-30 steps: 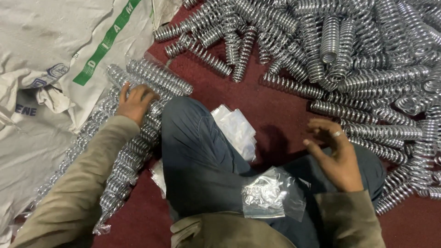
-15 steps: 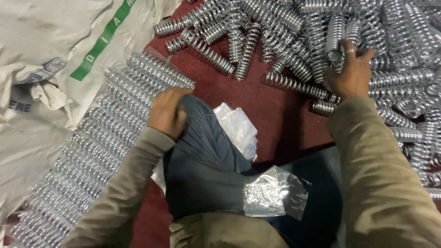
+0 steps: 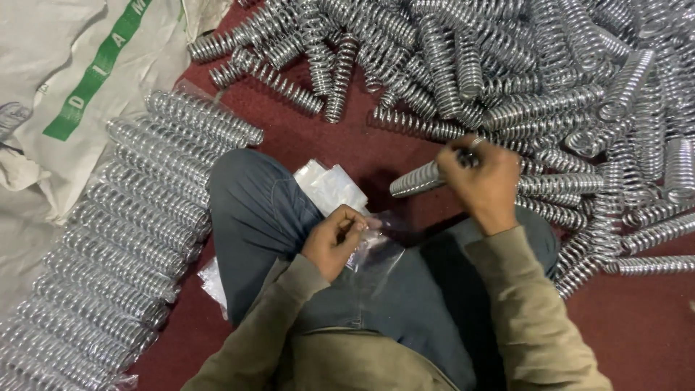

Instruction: The person places metal springs into plastic bags by hand while sitting on the floor.

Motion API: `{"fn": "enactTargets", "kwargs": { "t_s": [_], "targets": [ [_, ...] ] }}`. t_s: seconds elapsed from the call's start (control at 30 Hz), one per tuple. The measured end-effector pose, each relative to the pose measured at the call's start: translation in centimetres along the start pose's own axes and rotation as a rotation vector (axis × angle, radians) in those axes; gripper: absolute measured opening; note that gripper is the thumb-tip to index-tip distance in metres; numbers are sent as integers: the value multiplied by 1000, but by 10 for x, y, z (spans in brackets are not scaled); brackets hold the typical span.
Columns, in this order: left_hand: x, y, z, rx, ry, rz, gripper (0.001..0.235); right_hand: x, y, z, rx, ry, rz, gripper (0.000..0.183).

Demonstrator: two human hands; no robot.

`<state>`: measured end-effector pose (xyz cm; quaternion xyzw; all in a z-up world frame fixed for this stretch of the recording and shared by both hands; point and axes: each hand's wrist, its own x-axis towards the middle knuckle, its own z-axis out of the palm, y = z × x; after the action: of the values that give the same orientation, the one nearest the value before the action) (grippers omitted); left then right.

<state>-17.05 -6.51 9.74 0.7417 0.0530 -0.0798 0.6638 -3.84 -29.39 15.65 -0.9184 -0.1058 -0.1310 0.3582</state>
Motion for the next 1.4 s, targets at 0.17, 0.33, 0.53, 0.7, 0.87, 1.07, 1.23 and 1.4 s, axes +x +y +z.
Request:
{"fn": "enactTargets", "kwargs": {
  "t_s": [0.17, 0.33, 0.53, 0.7, 0.87, 1.07, 1.23, 1.4],
  "targets": [
    [-9, 25, -12, -380, -60, 141, 13, -34, -6, 44, -116, 29, -71, 28],
    [-12, 37, -13, -506, -59, 296, 21, -44, -55, -11, -16, 57, -224, 30],
    [-25, 28, 4, -285, 140, 333, 24, -125, -85, -16, 826, -250, 451, 29],
    [-35, 16, 15, -421, 174, 238, 14, -128, -91, -22, 698, 13, 221, 35],
    [-39, 30, 9, -197, 369, 147, 11, -144, -84, -14, 707, -205, 303, 45],
    [-47, 4, 13, -827, -171, 172, 28, -146, -67, -4, 387, 77, 382, 24],
    [-27, 14, 53, -609, 80, -395, 39, -132, -66, 1, 577, -94, 411, 16],
    [-24, 25, 45, -730, -112, -30, 24, -134, -33, 1, 1021, -98, 529, 4]
  ]
}}
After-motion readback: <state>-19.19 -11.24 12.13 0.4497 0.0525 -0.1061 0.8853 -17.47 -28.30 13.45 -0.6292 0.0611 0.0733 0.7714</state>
